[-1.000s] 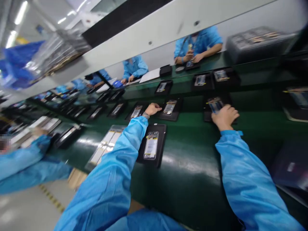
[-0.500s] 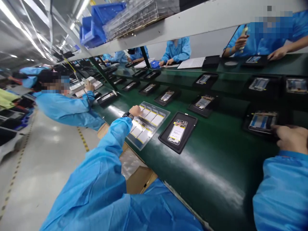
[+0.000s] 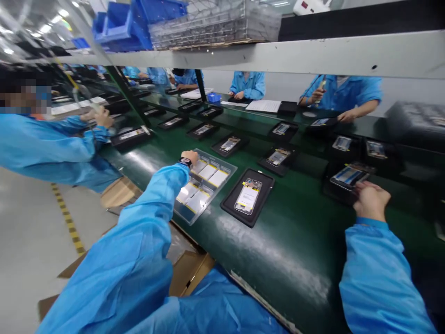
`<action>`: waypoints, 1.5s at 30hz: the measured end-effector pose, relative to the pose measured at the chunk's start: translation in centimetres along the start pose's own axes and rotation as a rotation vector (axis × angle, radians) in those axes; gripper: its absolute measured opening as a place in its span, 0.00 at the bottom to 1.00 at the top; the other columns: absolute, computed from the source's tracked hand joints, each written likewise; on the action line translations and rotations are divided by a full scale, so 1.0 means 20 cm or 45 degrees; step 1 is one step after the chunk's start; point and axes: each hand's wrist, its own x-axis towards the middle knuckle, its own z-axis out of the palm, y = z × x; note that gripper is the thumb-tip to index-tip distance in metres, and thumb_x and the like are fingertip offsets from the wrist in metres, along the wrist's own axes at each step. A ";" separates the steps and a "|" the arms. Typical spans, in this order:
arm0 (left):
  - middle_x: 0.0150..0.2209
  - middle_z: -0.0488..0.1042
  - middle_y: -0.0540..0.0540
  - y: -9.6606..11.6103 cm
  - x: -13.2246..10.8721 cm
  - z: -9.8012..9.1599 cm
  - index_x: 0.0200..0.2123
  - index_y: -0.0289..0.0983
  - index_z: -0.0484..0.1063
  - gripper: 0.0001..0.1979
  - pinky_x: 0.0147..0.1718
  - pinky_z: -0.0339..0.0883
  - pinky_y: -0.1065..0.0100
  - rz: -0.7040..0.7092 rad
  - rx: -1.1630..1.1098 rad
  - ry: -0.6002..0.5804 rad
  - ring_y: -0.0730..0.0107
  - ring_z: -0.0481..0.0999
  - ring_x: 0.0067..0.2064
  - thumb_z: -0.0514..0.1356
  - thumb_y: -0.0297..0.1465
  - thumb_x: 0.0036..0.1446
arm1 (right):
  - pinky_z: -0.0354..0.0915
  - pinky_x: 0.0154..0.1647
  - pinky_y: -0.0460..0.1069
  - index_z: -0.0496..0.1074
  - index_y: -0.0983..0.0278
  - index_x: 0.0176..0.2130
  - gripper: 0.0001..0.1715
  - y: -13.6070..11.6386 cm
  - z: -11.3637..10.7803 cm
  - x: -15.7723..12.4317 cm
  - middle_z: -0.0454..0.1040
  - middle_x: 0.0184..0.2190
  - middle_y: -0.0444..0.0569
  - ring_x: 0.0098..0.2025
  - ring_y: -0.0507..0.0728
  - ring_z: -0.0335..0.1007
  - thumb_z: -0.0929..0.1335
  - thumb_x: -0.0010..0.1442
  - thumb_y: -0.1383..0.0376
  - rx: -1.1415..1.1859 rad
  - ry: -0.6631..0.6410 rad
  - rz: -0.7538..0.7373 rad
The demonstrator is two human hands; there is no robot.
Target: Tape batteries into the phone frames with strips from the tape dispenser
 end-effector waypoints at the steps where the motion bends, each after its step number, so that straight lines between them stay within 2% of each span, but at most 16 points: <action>1: 0.28 0.74 0.42 0.00 -0.01 -0.02 0.23 0.34 0.66 0.15 0.53 0.65 0.56 -0.003 -0.060 0.032 0.56 0.76 0.47 0.62 0.33 0.60 | 0.60 0.21 0.48 0.71 0.62 0.22 0.18 -0.01 0.01 -0.03 0.69 0.23 0.49 0.23 0.49 0.66 0.66 0.47 0.85 0.002 -0.009 -0.020; 5: 0.21 0.64 0.47 -0.02 -0.03 -0.11 0.21 0.38 0.58 0.18 0.53 0.67 0.47 -0.018 -0.332 0.156 0.52 0.76 0.45 0.62 0.29 0.59 | 0.68 0.25 0.47 0.76 0.66 0.32 0.14 -0.01 0.05 -0.19 0.75 0.26 0.49 0.25 0.52 0.71 0.71 0.46 0.81 -0.021 -0.190 -0.033; 7: 0.24 0.69 0.47 0.04 -0.07 -0.10 0.25 0.37 0.64 0.13 0.48 0.73 0.51 0.041 -0.523 0.148 0.55 0.77 0.42 0.61 0.31 0.61 | 0.70 0.27 0.48 0.77 0.66 0.35 0.15 0.03 0.05 -0.29 0.77 0.28 0.48 0.27 0.54 0.74 0.73 0.44 0.77 -0.026 -0.352 0.003; 9: 0.31 0.75 0.46 0.17 -0.19 -0.02 0.34 0.34 0.71 0.09 0.41 0.77 0.59 0.157 -0.724 0.069 0.60 0.79 0.39 0.59 0.35 0.62 | 0.71 0.29 0.48 0.76 0.65 0.37 0.18 0.09 0.03 -0.41 0.79 0.29 0.47 0.28 0.55 0.75 0.75 0.43 0.73 -0.028 -0.553 0.040; 11: 0.36 0.79 0.45 0.35 -0.38 0.11 0.41 0.34 0.74 0.14 0.36 0.78 0.65 0.306 -0.940 -0.061 0.64 0.80 0.38 0.61 0.39 0.60 | 0.72 0.31 0.48 0.75 0.64 0.39 0.21 0.14 -0.01 -0.55 0.79 0.30 0.45 0.29 0.54 0.75 0.77 0.43 0.68 -0.046 -0.723 0.086; 13: 0.38 0.81 0.43 0.57 -0.59 0.24 0.42 0.34 0.77 0.19 0.31 0.77 0.66 0.490 -1.394 -0.422 0.61 0.81 0.38 0.67 0.42 0.53 | 0.71 0.31 0.48 0.74 0.63 0.41 0.25 0.19 -0.08 -0.67 0.80 0.31 0.45 0.29 0.54 0.75 0.79 0.43 0.64 -0.090 -0.825 0.153; 16: 0.34 0.81 0.43 0.84 -0.85 0.41 0.38 0.34 0.77 0.21 0.27 0.75 0.68 0.593 -1.591 -0.854 0.62 0.81 0.34 0.72 0.44 0.46 | 0.70 0.32 0.48 0.73 0.62 0.44 0.30 0.23 -0.20 -0.81 0.81 0.33 0.46 0.31 0.54 0.75 0.81 0.42 0.61 -0.130 -0.901 0.268; 19: 0.33 0.81 0.44 0.97 -0.96 0.50 0.37 0.34 0.77 0.22 0.25 0.75 0.69 0.542 -1.626 -1.016 0.64 0.80 0.32 0.74 0.43 0.44 | 0.70 0.34 0.49 0.72 0.62 0.46 0.32 0.26 -0.30 -0.89 0.82 0.35 0.47 0.33 0.55 0.77 0.81 0.43 0.59 -0.106 -0.913 0.350; 26: 0.35 0.82 0.42 0.99 -0.98 0.60 0.39 0.33 0.77 0.23 0.26 0.75 0.69 0.477 -1.612 -1.054 0.64 0.81 0.34 0.76 0.39 0.42 | 0.72 0.38 0.50 0.71 0.60 0.47 0.32 0.29 -0.38 -0.95 0.82 0.37 0.46 0.36 0.56 0.78 0.81 0.47 0.57 -0.025 -0.936 0.374; 29: 0.35 0.81 0.42 0.99 -1.01 0.62 0.39 0.33 0.78 0.20 0.26 0.74 0.69 0.476 -1.596 -0.944 0.64 0.80 0.34 0.74 0.37 0.45 | 0.72 0.39 0.51 0.70 0.60 0.48 0.32 0.30 -0.39 -0.96 0.83 0.38 0.47 0.38 0.58 0.79 0.81 0.48 0.56 -0.019 -0.957 0.358; 33: 0.34 0.79 0.44 0.98 -1.06 0.61 0.40 0.34 0.80 0.14 0.31 0.74 0.67 0.627 -1.487 -0.694 0.66 0.78 0.34 0.71 0.34 0.50 | 0.72 0.38 0.51 0.69 0.60 0.48 0.33 0.30 -0.41 -0.98 0.83 0.38 0.48 0.38 0.59 0.80 0.81 0.49 0.55 -0.024 -0.984 0.366; 35: 0.34 0.77 0.45 0.97 -1.07 0.61 0.35 0.35 0.80 0.09 0.32 0.73 0.68 0.715 -1.411 -0.539 0.67 0.77 0.35 0.71 0.33 0.51 | 0.73 0.39 0.51 0.69 0.60 0.49 0.33 0.30 -0.42 -0.98 0.83 0.39 0.49 0.39 0.59 0.80 0.82 0.49 0.56 -0.009 -0.998 0.368; 37: 0.35 0.76 0.46 0.96 -1.07 0.61 0.32 0.36 0.78 0.09 0.32 0.71 0.69 0.747 -1.379 -0.480 0.69 0.76 0.35 0.71 0.33 0.50 | 0.73 0.40 0.52 0.69 0.59 0.49 0.32 0.29 -0.42 -0.99 0.83 0.39 0.49 0.40 0.60 0.80 0.82 0.50 0.56 0.012 -1.013 0.366; 39: 0.36 0.76 0.46 0.96 -1.06 0.62 0.37 0.36 0.76 0.15 0.30 0.70 0.70 0.695 -1.446 -0.542 0.70 0.75 0.34 0.73 0.34 0.47 | 0.73 0.41 0.52 0.69 0.59 0.49 0.32 0.28 -0.43 -0.99 0.83 0.40 0.49 0.41 0.60 0.81 0.82 0.50 0.56 0.028 -1.024 0.361; 42: 0.36 0.78 0.46 0.96 -1.05 0.65 0.47 0.36 0.71 0.27 0.28 0.70 0.70 0.582 -1.613 -0.831 0.69 0.76 0.32 0.74 0.37 0.46 | 0.73 0.43 0.52 0.69 0.59 0.50 0.32 0.26 -0.43 -0.99 0.83 0.40 0.48 0.42 0.60 0.81 0.81 0.50 0.56 0.036 -1.038 0.350; 45: 0.33 0.78 0.47 0.96 -1.06 0.66 0.45 0.35 0.71 0.26 0.29 0.71 0.70 0.587 -1.649 -1.091 0.68 0.78 0.33 0.73 0.41 0.48 | 0.74 0.43 0.52 0.70 0.60 0.49 0.30 0.26 -0.43 -0.98 0.83 0.36 0.46 0.38 0.57 0.80 0.80 0.52 0.54 -0.032 -1.008 0.299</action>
